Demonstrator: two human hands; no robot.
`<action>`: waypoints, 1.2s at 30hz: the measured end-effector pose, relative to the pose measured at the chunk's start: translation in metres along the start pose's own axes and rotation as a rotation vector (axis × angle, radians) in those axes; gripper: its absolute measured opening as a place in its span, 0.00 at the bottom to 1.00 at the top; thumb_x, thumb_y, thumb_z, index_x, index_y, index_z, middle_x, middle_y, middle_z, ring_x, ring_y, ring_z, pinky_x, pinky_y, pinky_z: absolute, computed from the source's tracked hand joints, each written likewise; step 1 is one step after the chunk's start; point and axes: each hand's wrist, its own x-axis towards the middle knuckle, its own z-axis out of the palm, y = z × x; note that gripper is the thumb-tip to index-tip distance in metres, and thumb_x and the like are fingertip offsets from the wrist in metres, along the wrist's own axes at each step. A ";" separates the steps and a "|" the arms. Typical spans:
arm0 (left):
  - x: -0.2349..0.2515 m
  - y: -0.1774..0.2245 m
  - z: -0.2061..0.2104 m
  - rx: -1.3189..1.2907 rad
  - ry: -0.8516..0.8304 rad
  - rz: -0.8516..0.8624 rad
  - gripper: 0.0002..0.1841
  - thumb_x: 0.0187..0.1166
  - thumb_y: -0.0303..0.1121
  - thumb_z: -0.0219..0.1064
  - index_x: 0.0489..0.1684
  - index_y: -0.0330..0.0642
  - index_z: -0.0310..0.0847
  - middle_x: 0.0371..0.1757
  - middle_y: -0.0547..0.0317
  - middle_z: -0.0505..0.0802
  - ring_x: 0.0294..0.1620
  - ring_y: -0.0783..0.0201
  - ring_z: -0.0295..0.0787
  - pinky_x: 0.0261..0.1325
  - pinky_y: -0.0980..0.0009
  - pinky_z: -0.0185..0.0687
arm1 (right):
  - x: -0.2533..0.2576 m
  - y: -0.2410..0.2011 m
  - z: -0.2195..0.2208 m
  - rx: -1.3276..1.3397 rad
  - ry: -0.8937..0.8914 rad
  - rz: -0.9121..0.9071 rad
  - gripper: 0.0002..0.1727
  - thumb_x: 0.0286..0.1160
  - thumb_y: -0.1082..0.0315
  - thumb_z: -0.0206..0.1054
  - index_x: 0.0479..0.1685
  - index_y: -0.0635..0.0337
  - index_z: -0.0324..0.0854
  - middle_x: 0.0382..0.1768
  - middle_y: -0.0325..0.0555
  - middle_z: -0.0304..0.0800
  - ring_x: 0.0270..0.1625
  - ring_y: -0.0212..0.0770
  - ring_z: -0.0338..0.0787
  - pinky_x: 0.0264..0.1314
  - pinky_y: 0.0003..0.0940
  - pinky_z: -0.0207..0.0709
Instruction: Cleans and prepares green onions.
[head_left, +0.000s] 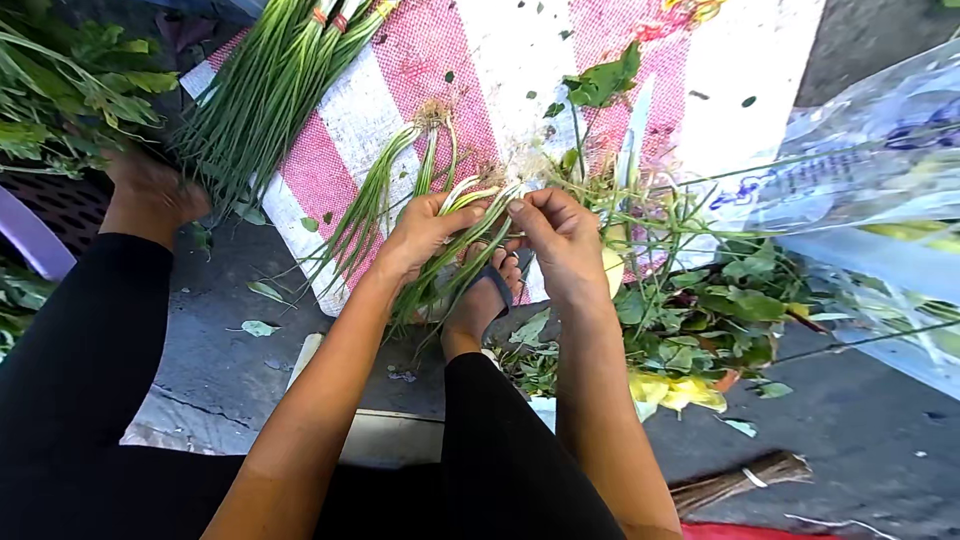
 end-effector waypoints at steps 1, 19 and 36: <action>0.001 0.002 -0.001 -0.004 -0.007 -0.001 0.08 0.83 0.27 0.68 0.54 0.36 0.88 0.44 0.57 0.96 0.26 0.80 0.82 0.19 0.85 0.66 | 0.001 -0.001 -0.001 0.003 -0.008 -0.004 0.07 0.86 0.62 0.64 0.51 0.54 0.78 0.39 0.34 0.86 0.33 0.26 0.87 0.34 0.23 0.83; -0.015 -0.022 -0.046 0.343 0.615 0.093 0.20 0.93 0.47 0.53 0.59 0.41 0.82 0.29 0.62 0.82 0.25 0.67 0.75 0.30 0.67 0.73 | 0.006 0.012 0.022 0.193 0.167 0.194 0.17 0.96 0.55 0.44 0.70 0.52 0.67 0.33 0.33 0.73 0.27 0.29 0.78 0.34 0.29 0.83; 0.021 0.050 -0.069 0.718 0.604 0.076 0.23 0.94 0.47 0.50 0.75 0.39 0.70 0.50 0.41 0.90 0.52 0.44 0.88 0.56 0.42 0.79 | 0.072 0.010 0.074 -0.568 0.252 0.094 0.17 0.81 0.60 0.64 0.53 0.66 0.83 0.37 0.61 0.88 0.40 0.60 0.89 0.42 0.63 0.77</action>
